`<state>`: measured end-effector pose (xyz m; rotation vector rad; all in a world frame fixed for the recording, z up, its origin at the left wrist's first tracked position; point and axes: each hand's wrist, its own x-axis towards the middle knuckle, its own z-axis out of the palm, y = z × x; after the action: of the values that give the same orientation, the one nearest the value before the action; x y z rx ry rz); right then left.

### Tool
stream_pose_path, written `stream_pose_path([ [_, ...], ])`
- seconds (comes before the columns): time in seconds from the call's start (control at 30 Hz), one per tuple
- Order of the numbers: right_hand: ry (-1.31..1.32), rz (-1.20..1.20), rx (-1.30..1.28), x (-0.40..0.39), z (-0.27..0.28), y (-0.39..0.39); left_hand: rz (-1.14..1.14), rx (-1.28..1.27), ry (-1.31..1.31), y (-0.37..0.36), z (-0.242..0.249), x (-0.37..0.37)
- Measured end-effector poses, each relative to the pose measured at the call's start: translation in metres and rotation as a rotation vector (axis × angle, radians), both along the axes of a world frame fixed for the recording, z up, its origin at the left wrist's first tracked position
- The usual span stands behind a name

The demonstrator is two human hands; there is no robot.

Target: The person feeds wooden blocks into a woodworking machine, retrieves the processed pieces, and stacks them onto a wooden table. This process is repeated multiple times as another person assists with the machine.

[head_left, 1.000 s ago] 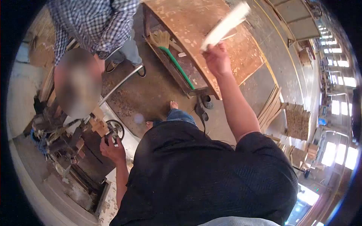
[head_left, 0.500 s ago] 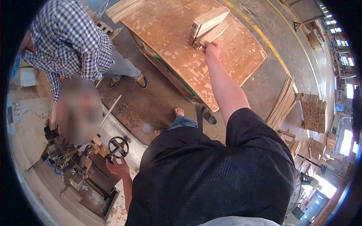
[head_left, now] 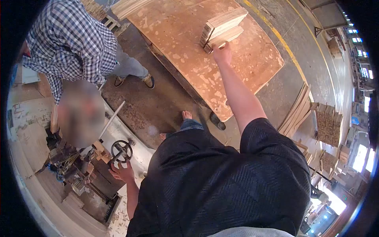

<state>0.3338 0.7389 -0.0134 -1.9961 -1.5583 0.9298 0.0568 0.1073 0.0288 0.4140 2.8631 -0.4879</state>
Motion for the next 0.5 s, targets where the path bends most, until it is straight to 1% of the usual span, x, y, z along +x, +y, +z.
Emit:
stream_pose_path([
  [0.07,-0.057,-0.003,0.128,-0.003,0.009,-0.010,0.021,-0.001,-0.014,0.003,0.002,0.000],
  [0.1,-0.056,0.002,0.126,-0.003,0.015,-0.014,0.039,0.002,-0.026,0.004,0.003,0.000],
  [0.17,-0.169,0.146,0.092,-0.003,0.023,-0.017,0.014,0.009,-0.014,0.000,0.000,-0.002],
  [0.2,-0.168,0.151,0.089,-0.003,0.022,-0.016,-0.016,0.016,-0.005,-0.002,-0.001,-0.002],
  [0.27,-0.260,0.218,0.127,-0.004,0.021,-0.015,-0.002,0.008,0.003,0.000,0.000,-0.001],
  [0.5,-0.374,0.251,0.106,-0.010,0.023,-0.013,-0.010,-0.013,0.020,0.001,-0.003,-0.002],
])
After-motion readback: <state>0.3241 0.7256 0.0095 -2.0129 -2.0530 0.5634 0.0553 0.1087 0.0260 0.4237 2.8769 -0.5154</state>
